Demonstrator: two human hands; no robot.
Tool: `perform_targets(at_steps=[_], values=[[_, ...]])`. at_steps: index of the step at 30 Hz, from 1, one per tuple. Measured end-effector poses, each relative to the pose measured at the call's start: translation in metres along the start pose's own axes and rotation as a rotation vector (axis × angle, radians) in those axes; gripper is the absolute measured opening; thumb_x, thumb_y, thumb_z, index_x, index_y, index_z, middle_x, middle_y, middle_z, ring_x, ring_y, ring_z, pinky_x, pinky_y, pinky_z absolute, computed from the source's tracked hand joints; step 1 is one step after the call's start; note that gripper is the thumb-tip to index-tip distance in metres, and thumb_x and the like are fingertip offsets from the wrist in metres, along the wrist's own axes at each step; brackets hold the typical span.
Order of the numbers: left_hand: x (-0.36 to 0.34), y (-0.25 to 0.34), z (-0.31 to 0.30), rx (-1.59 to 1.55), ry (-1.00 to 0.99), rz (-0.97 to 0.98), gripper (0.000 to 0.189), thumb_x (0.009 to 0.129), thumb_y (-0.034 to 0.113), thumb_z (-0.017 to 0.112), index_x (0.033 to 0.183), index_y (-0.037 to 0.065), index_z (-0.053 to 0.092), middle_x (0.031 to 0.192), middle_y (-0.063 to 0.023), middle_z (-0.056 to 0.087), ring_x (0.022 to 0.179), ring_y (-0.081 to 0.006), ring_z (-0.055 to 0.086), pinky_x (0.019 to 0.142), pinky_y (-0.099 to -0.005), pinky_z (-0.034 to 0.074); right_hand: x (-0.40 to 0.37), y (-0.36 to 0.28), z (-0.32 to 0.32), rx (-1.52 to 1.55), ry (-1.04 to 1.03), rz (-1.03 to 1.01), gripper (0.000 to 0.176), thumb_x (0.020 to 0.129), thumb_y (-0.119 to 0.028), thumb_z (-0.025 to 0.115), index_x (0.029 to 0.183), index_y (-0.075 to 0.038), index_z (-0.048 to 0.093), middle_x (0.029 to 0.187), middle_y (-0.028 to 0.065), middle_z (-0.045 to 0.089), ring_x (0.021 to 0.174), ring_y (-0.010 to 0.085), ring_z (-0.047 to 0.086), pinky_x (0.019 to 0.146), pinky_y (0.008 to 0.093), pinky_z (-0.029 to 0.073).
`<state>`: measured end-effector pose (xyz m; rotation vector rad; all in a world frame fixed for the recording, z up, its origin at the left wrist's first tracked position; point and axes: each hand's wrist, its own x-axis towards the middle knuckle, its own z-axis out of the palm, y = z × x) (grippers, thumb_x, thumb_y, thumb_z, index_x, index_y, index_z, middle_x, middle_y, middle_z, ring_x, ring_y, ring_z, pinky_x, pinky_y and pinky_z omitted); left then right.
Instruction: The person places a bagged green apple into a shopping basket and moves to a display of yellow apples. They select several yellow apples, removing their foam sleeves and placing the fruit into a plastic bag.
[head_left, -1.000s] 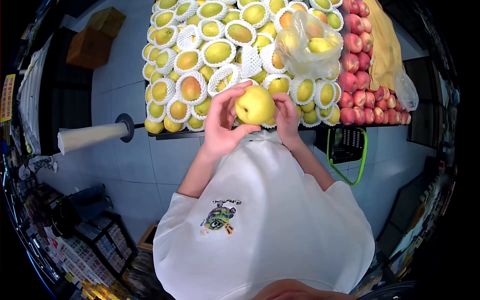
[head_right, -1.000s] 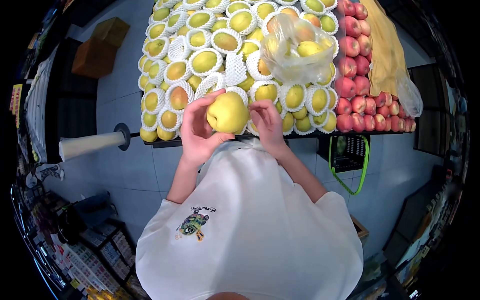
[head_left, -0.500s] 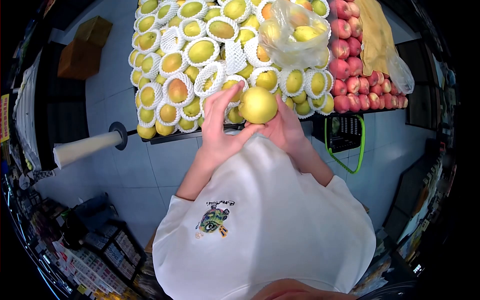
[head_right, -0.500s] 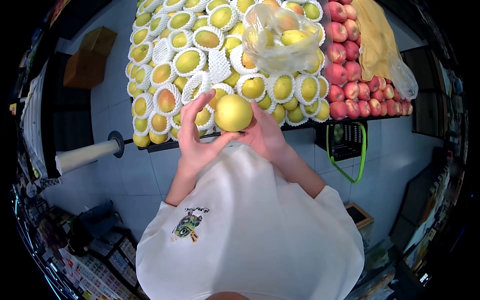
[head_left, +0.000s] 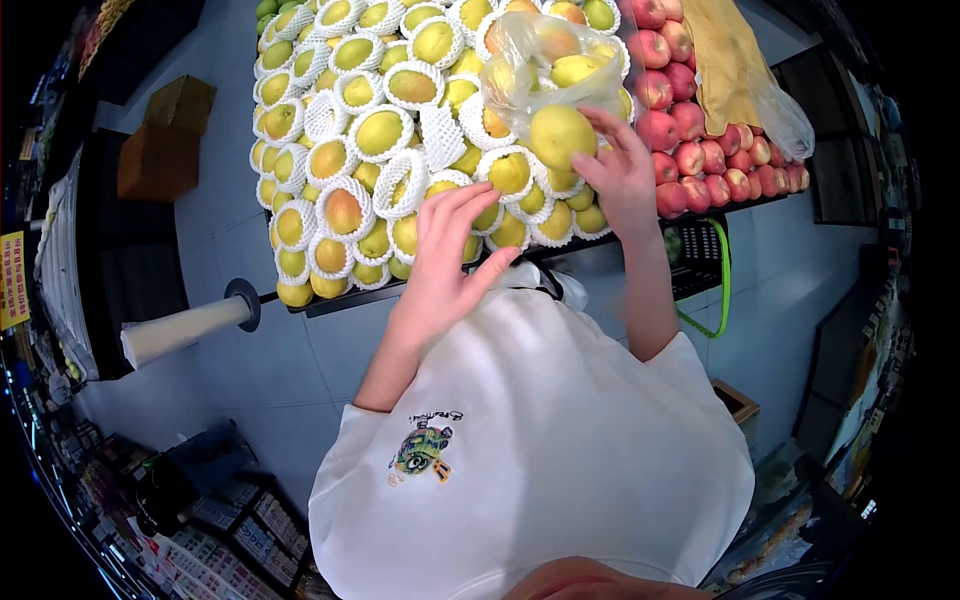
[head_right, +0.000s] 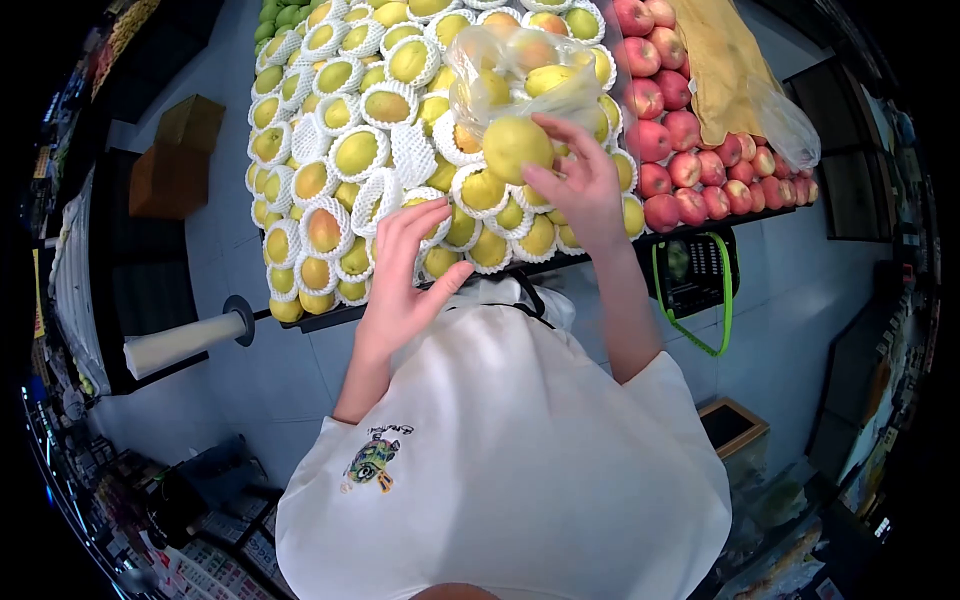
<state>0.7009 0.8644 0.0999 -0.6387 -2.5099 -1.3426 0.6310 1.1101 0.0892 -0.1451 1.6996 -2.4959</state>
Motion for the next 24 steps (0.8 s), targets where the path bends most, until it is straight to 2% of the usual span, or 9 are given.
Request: perform_targets(at_steps=[2, 3, 5, 10, 12, 19, 21, 22, 24], values=[[0.012, 0.002, 0.006, -0.028, -0.064, 0.046, 0.056, 0.087, 0.02, 0.082, 0.135, 0.003, 0.06, 0.139, -0.0135, 0.059, 0.127, -0.0336, 0.052, 0.109, -0.0432, 0.042, 0.026, -0.019, -0.013, -0.369, 0.057, -0.298, 0.051, 0.093, -0.003, 0.07, 0.141, -0.001, 0.055, 0.136, 0.01, 0.059, 0.111, 0.0229, 0.068, 0.095, 0.033, 0.06], [0.017, 0.005, 0.008, -0.026, -0.07, 0.056, 0.056, 0.087, 0.02, 0.082, 0.135, 0.003, 0.06, 0.139, -0.0135, 0.059, 0.127, -0.0336, 0.052, 0.109, -0.0432, 0.042, 0.039, -0.026, -0.017, -0.367, 0.065, -0.306, 0.051, 0.093, -0.003, 0.07, 0.141, -0.001, 0.055, 0.136, 0.01, 0.059, 0.111, 0.0229, 0.068, 0.095, 0.033, 0.06], [0.028, 0.012, 0.01, -0.022, -0.167, 0.092, 0.047, 0.089, 0.017, 0.079, 0.131, 0.003, 0.062, 0.134, -0.0131, 0.061, 0.122, -0.0334, 0.054, 0.107, -0.0423, 0.044, 0.07, -0.038, -0.024, -0.82, 0.137, -0.551, 0.051, 0.088, -0.013, 0.077, 0.135, -0.003, 0.062, 0.129, 0.0116, 0.064, 0.109, 0.023, 0.069, 0.094, 0.0327, 0.059], [0.073, 0.017, 0.01, 0.081, -0.012, 0.216, 0.036, 0.091, 0.018, 0.077, 0.123, 0.004, 0.066, 0.124, -0.0124, 0.065, 0.116, -0.0321, 0.058, 0.101, -0.0418, 0.047, 0.124, -0.037, -0.041, -1.179, 0.009, -0.467, 0.064, 0.076, -0.027, 0.08, 0.133, -0.002, 0.064, 0.121, 0.0188, 0.068, 0.107, 0.0324, 0.069, 0.095, 0.0382, 0.055], [0.106, 0.003, 0.007, 0.079, 0.102, 0.232, 0.031, 0.094, 0.02, 0.075, 0.12, 0.005, 0.068, 0.117, -0.012, 0.067, 0.11, -0.0309, 0.06, 0.096, -0.041, 0.048, 0.135, -0.034, -0.041, -1.269, -0.042, -0.453, 0.063, 0.076, -0.028, 0.083, 0.13, 0.0, 0.065, 0.113, 0.0122, 0.07, 0.092, 0.0192, 0.07, 0.08, 0.0318, 0.056], [0.231, -0.071, 0.028, 0.21, 0.253, 0.093, 0.043, 0.101, 0.04, 0.061, 0.12, 0.003, 0.067, 0.118, -0.0182, 0.068, 0.115, -0.0368, 0.061, 0.098, -0.045, 0.05, 0.157, -0.032, -0.028, -1.311, -0.183, -0.374, 0.059, 0.072, -0.022, 0.079, 0.125, 0.002, 0.066, 0.109, 0.02, 0.073, 0.1, 0.0321, 0.071, 0.089, 0.038, 0.056], [0.266, -0.073, 0.038, 0.532, 0.012, -0.201, 0.054, 0.1, 0.048, 0.059, 0.125, 0.002, 0.069, 0.118, -0.0222, 0.072, 0.112, -0.0364, 0.068, 0.097, -0.0452, 0.053, 0.159, -0.032, -0.027, -1.304, -0.201, -0.387, 0.057, 0.072, -0.024, 0.081, 0.121, 0.002, 0.069, 0.105, 0.0188, 0.074, 0.098, 0.0301, 0.072, 0.088, 0.0381, 0.056], [0.28, -0.072, 0.041, 0.526, 0.025, -0.194, 0.054, 0.1, 0.048, 0.059, 0.125, 0.002, 0.069, 0.118, -0.0222, 0.072, 0.112, -0.0364, 0.068, 0.097, -0.0452, 0.053, 0.159, -0.037, -0.028, -1.316, -0.201, -0.398, 0.057, 0.072, -0.024, 0.081, 0.121, 0.002, 0.069, 0.105, 0.0188, 0.074, 0.098, 0.0301, 0.072, 0.088, 0.0381, 0.056], [0.301, -0.085, 0.055, 0.472, -0.37, -0.362, 0.064, 0.097, 0.053, 0.053, 0.12, -0.004, 0.07, 0.119, -0.0225, 0.073, 0.111, -0.0373, 0.07, 0.094, -0.0456, 0.055, 0.156, -0.041, -0.028, -1.106, -0.204, -0.194, 0.059, 0.072, -0.028, 0.083, 0.122, 0.001, 0.068, 0.104, 0.0171, 0.074, 0.096, 0.0274, 0.072, 0.088, 0.0382, 0.056]])
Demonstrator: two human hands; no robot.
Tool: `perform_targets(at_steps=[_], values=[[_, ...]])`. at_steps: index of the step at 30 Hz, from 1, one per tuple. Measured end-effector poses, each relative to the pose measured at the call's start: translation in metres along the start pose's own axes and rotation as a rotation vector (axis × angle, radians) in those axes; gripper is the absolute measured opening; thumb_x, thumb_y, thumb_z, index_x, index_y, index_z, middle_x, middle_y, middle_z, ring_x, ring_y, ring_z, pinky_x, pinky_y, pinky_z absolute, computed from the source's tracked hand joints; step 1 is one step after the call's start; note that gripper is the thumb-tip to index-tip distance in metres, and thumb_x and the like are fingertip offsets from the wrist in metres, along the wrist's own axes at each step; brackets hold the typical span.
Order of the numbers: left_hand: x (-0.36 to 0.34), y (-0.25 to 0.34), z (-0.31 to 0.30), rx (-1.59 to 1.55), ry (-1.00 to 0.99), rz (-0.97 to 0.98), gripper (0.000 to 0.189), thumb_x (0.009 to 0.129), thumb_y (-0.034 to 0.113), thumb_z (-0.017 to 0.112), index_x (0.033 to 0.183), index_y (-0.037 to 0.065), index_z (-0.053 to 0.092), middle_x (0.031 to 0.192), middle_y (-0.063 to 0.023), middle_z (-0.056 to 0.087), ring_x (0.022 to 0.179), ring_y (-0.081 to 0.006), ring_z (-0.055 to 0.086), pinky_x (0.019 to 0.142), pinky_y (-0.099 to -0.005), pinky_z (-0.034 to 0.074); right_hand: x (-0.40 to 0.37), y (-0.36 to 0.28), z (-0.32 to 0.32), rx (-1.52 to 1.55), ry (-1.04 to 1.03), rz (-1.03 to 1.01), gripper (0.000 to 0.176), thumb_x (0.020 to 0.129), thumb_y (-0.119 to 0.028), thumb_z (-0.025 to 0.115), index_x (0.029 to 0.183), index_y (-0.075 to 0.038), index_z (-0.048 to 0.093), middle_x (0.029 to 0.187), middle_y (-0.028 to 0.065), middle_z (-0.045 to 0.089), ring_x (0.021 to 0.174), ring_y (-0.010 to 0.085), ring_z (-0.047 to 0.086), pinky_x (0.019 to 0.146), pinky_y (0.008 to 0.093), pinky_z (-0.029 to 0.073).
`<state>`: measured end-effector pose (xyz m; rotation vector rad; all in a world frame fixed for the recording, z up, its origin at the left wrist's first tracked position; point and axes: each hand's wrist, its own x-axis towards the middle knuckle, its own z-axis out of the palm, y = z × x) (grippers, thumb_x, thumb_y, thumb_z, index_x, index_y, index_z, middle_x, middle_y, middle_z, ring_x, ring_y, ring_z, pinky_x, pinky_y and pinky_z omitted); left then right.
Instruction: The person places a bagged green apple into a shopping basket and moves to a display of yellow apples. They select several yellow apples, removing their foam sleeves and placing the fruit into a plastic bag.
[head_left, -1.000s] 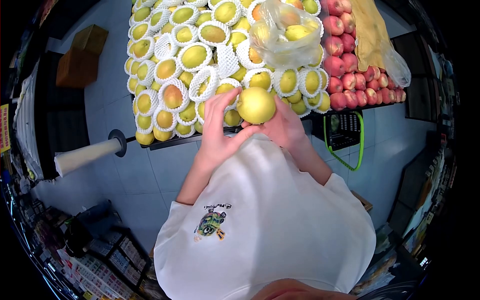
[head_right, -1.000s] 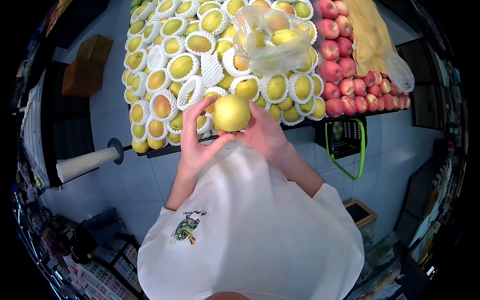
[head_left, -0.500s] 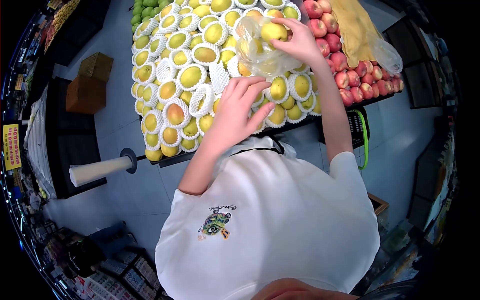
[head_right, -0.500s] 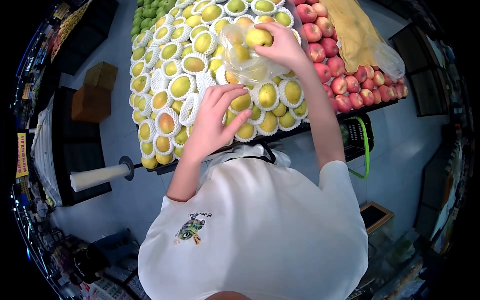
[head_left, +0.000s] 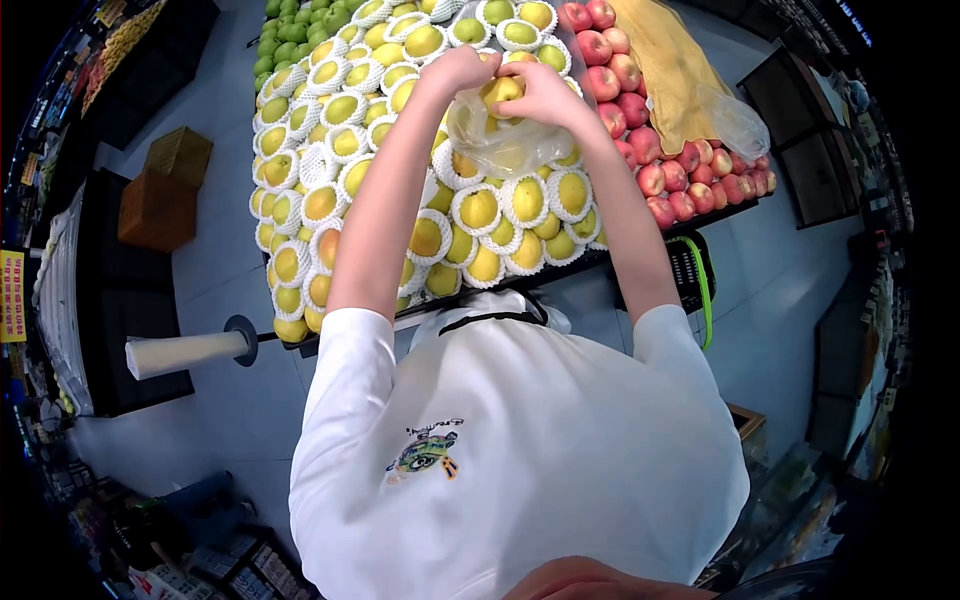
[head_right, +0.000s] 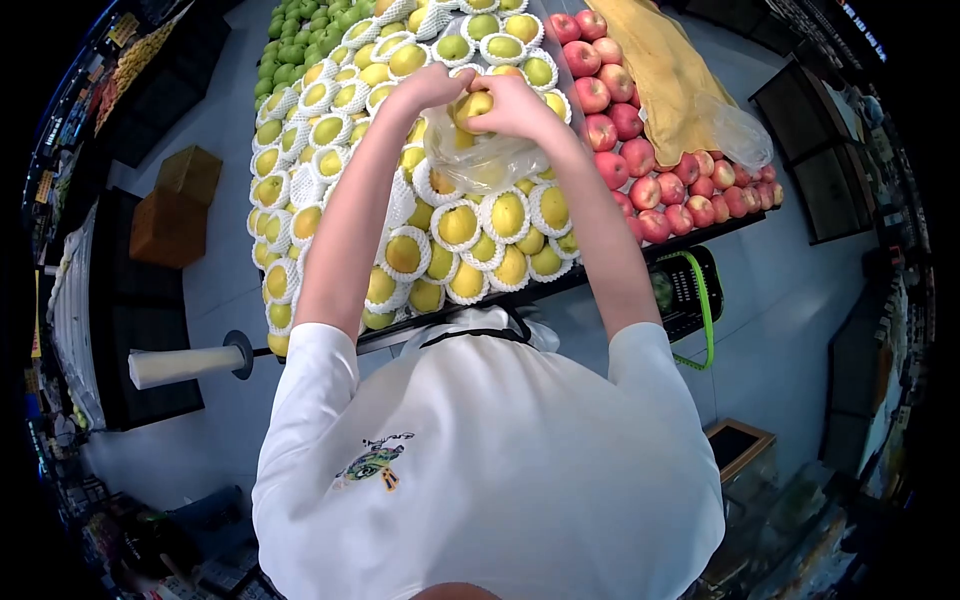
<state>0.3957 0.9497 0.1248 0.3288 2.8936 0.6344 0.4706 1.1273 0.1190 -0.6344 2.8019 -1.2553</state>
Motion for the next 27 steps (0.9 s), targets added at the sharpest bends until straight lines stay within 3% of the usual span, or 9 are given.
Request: perform_targets(at_steps=[2, 4, 5, 9, 11, 16, 22, 25, 27], values=[[0.017, -0.001, 0.008, 0.017, 0.004, 0.015, 0.06, 0.095, 0.05, 0.057, 0.119, -0.003, 0.072, 0.12, -0.0221, 0.073, 0.11, -0.0341, 0.072, 0.094, -0.044, 0.056, 0.002, 0.012, 0.004, -0.051, 0.071, -0.016, 0.065, 0.072, -0.035, 0.086, 0.123, 0.001, 0.064, 0.108, 0.0168, 0.073, 0.098, 0.026, 0.071, 0.088, 0.038, 0.056], [0.025, -0.004, 0.012, 0.163, -0.151, 0.133, 0.052, 0.093, 0.045, 0.062, 0.118, 0.0, 0.074, 0.118, -0.0192, 0.074, 0.109, -0.0325, 0.072, 0.093, -0.0434, 0.056, -0.005, 0.01, 0.01, -0.022, 0.195, 0.043, 0.069, 0.072, -0.038, 0.087, 0.123, 0.0, 0.059, 0.113, 0.0182, 0.07, 0.098, 0.0271, 0.07, 0.086, 0.0376, 0.056], [0.027, -0.002, 0.014, 0.174, -0.085, 0.077, 0.041, 0.09, 0.037, 0.07, 0.114, 0.004, 0.076, 0.115, -0.0166, 0.076, 0.107, -0.0316, 0.073, 0.09, -0.0421, 0.057, -0.003, 0.012, 0.012, -0.041, 0.209, 0.039, 0.068, 0.074, -0.04, 0.087, 0.12, 0.0, 0.056, 0.115, 0.0185, 0.067, 0.098, 0.0276, 0.068, 0.086, 0.0371, 0.055], [0.035, -0.001, 0.021, 0.057, 0.076, -0.001, 0.033, 0.089, 0.032, 0.073, 0.11, 0.007, 0.077, 0.112, -0.0156, 0.076, 0.106, -0.0316, 0.073, 0.088, -0.0422, 0.057, 0.0, 0.021, 0.021, -0.015, 0.238, 0.103, 0.063, 0.076, -0.037, 0.085, 0.118, 0.0, 0.055, 0.113, 0.018, 0.067, 0.097, 0.0269, 0.067, 0.086, 0.0368, 0.055], [0.037, -0.006, 0.023, -0.186, 0.215, 0.181, 0.029, 0.091, 0.032, 0.074, 0.101, 0.005, 0.079, 0.099, -0.0181, 0.077, 0.091, -0.0315, 0.074, 0.082, -0.0406, 0.057, 0.009, 0.031, 0.029, -0.027, 0.322, -0.01, 0.057, 0.077, -0.03, 0.082, 0.116, 0.0, 0.053, 0.105, 0.0214, 0.069, 0.094, 0.0338, 0.07, 0.084, 0.0418, 0.056], [0.034, -0.012, 0.038, -0.411, 0.299, 0.288, 0.02, 0.091, 0.02, 0.074, 0.101, 0.003, 0.077, 0.096, -0.0153, 0.077, 0.09, -0.028, 0.074, 0.083, -0.0393, 0.056, 0.011, 0.016, 0.033, -0.174, 0.322, 0.014, 0.053, 0.076, -0.024, 0.083, 0.115, -0.003, 0.054, 0.106, 0.0209, 0.071, 0.1, 0.0398, 0.069, 0.086, 0.0473, 0.055], [0.004, -0.01, 0.018, -0.514, 0.303, 0.308, 0.027, 0.092, 0.02, 0.073, 0.113, 0.002, 0.073, 0.095, -0.0137, 0.076, 0.09, -0.0243, 0.073, 0.086, -0.0384, 0.056, 0.008, 0.011, 0.043, -0.211, 0.36, 0.063, 0.043, 0.078, -0.018, 0.081, 0.111, -0.004, 0.057, 0.11, 0.0218, 0.068, 0.103, 0.0422, 0.066, 0.088, 0.0473, 0.052], [-0.012, -0.007, 0.011, -0.543, 0.332, 0.32, 0.043, 0.093, 0.019, 0.072, 0.131, 0.003, 0.062, 0.108, -0.0149, 0.076, 0.098, -0.0274, 0.074, 0.091, -0.0401, 0.056, 0.003, 0.021, 0.051, -0.21, 0.426, -0.066, 0.049, 0.085, -0.025, 0.08, 0.124, -0.006, 0.057, 0.115, 0.0202, 0.068, 0.112, 0.0408, 0.065, 0.095, 0.0498, 0.052], [-0.019, -0.005, 0.008, -0.442, 0.429, 0.382, 0.04, 0.093, 0.021, 0.071, 0.129, 0.003, 0.063, 0.114, -0.0176, 0.076, 0.109, -0.0321, 0.072, 0.096, -0.0419, 0.055, 0.003, 0.023, 0.053, -0.207, 0.381, -0.017, 0.055, 0.086, -0.025, 0.079, 0.134, -0.008, 0.056, 0.127, 0.0215, 0.063, 0.117, 0.0422, 0.062, 0.1, 0.0501, 0.051]])
